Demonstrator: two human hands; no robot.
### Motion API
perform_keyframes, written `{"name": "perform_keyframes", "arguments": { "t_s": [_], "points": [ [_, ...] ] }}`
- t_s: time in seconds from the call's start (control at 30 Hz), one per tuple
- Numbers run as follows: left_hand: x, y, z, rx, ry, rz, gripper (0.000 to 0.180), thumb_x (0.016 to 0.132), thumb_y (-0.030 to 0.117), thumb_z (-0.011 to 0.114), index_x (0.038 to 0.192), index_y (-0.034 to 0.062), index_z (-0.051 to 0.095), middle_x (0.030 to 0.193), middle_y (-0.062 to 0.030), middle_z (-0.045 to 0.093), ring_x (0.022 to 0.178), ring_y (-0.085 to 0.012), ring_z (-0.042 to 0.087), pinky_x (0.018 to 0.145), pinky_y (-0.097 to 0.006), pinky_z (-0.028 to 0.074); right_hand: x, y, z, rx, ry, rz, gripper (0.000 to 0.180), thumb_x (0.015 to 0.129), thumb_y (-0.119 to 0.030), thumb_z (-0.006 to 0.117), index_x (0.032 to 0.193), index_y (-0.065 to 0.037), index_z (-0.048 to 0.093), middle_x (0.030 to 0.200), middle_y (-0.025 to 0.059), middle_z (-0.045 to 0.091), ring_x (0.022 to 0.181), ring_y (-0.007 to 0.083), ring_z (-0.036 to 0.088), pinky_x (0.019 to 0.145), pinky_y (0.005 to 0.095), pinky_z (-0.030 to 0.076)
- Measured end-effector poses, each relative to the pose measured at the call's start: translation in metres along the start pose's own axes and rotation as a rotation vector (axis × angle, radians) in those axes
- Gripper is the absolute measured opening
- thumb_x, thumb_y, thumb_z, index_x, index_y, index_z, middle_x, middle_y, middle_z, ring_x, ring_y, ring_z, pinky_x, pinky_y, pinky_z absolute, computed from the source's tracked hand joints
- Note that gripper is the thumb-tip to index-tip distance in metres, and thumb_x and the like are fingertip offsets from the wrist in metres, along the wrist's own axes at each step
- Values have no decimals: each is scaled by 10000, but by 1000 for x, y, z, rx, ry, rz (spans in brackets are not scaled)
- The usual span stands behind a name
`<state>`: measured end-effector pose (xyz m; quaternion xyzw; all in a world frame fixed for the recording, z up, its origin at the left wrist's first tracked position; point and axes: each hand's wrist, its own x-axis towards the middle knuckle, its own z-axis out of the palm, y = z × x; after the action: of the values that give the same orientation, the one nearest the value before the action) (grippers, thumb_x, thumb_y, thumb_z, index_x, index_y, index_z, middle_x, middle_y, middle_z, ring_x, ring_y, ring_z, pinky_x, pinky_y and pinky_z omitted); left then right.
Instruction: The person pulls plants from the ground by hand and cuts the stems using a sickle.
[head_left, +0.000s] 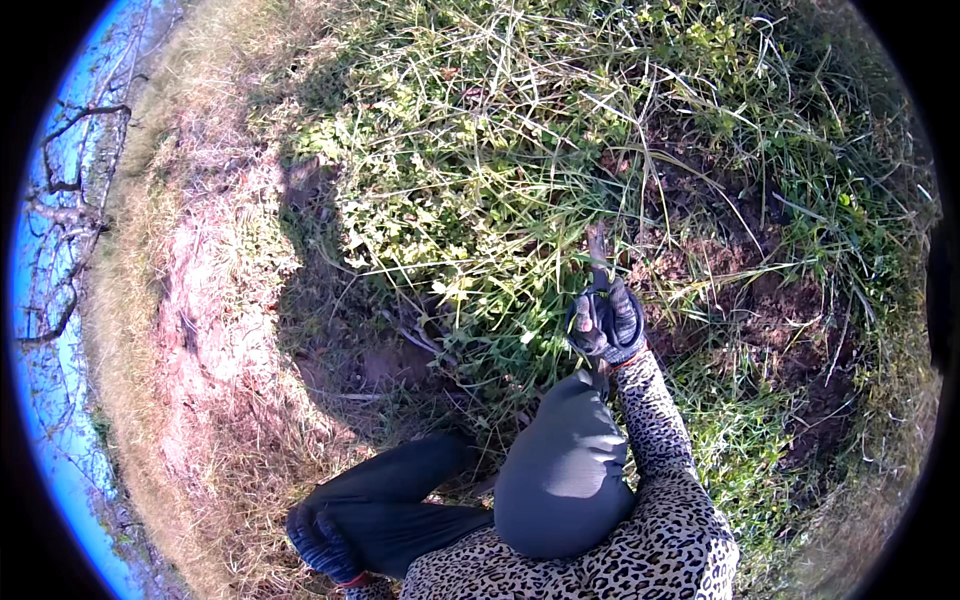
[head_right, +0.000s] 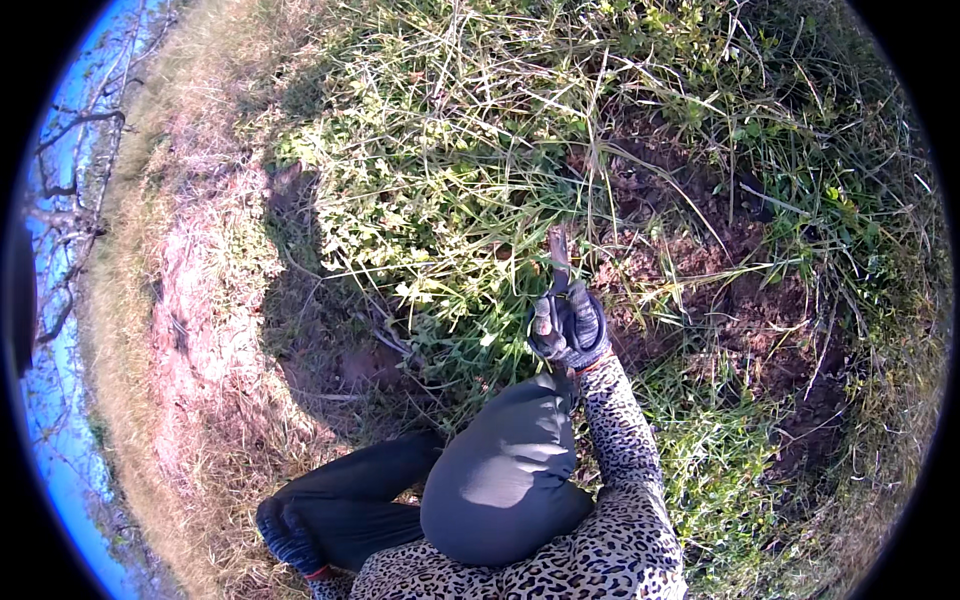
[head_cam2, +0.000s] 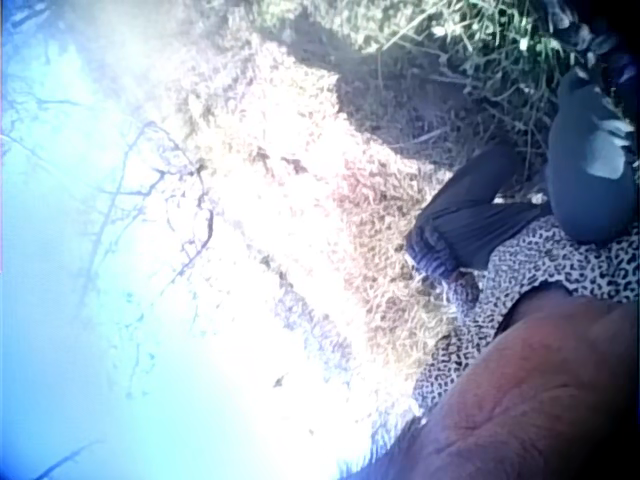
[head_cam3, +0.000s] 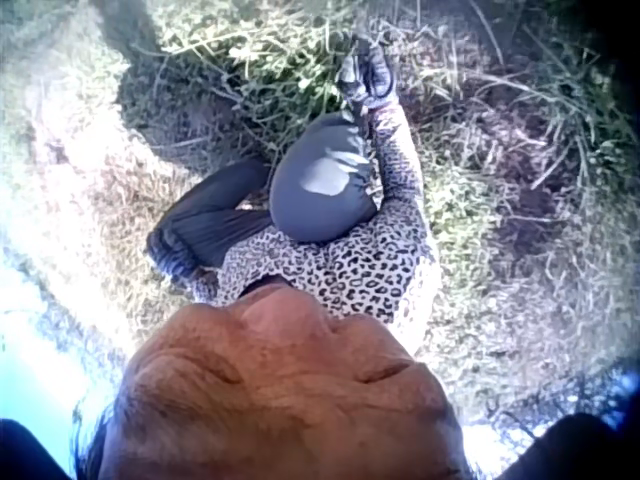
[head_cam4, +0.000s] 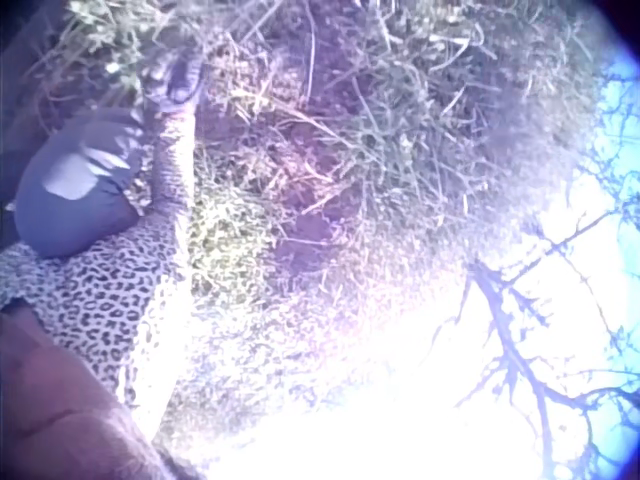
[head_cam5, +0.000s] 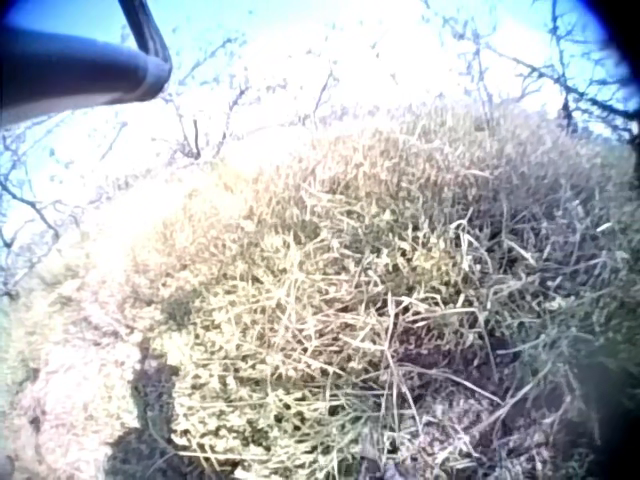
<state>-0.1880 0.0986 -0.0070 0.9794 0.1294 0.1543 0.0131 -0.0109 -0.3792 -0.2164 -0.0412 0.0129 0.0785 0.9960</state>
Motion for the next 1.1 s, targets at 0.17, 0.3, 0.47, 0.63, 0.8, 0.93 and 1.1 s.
{"name": "perform_keyframes", "arguments": {
  "t_s": [0.17,0.3,0.47,0.63,0.8,0.93,1.1],
  "points": [
    [3,15,-4,7,-20,-28,315,910,241,599,1107,-4,628,1127,-185,618,1062,-337,561,983,-447,419,17,-7,-17,124,39,-52,537,967,-529,438,1098,-32,594,758,113,624,447,125,495,414,250,401],
    [14,31,-12,61,-77,-43,378,913,350,580,1108,31,635,1101,-191,634,1042,-366,566,964,-460,430,22,-22,-39,47,60,7,599,957,-575,414,1014,-9,601,797,103,649,463,117,490,491,295,423],
    [11,27,-11,63,-69,-53,377,908,348,586,1111,34,635,1118,-193,626,1059,-372,561,969,-464,428,34,-23,-21,88,71,40,467,1009,-453,385,1459,-376,287,853,119,658,509,153,536,481,289,412],
    [3,13,-4,34,-40,-60,326,898,253,612,1116,11,630,1168,-191,600,1103,-358,548,994,-462,414,43,-21,-37,128,-24,45,453,970,-509,441,1344,-253,453,910,89,666,598,167,579,509,281,449],
    [0,7,-2,36,-24,-72,295,891,180,633,1118,-8,625,1205,-190,581,1137,-346,538,1011,-460,404,48,-17,-43,174,44,49,539,936,-578,459,1185,-118,586,909,57,679,573,161,581,492,284,439],
    [0,9,-3,55,-23,-65,301,894,191,636,1117,-10,626,1203,-192,581,1137,-345,538,1010,-460,406,34,-10,-31,27,-47,78,522,988,-463,439,1469,-333,285,854,103,677,529,147,578,457,264,397],
    [-2,9,-5,52,-18,-65,308,901,198,634,1122,-15,627,1216,-201,581,1150,-346,535,1018,-456,403,14,-2,0,24,-74,73,639,991,-432,455,1513,-341,98,821,144,656,465,125,514,403,237,382]
  ]
}}
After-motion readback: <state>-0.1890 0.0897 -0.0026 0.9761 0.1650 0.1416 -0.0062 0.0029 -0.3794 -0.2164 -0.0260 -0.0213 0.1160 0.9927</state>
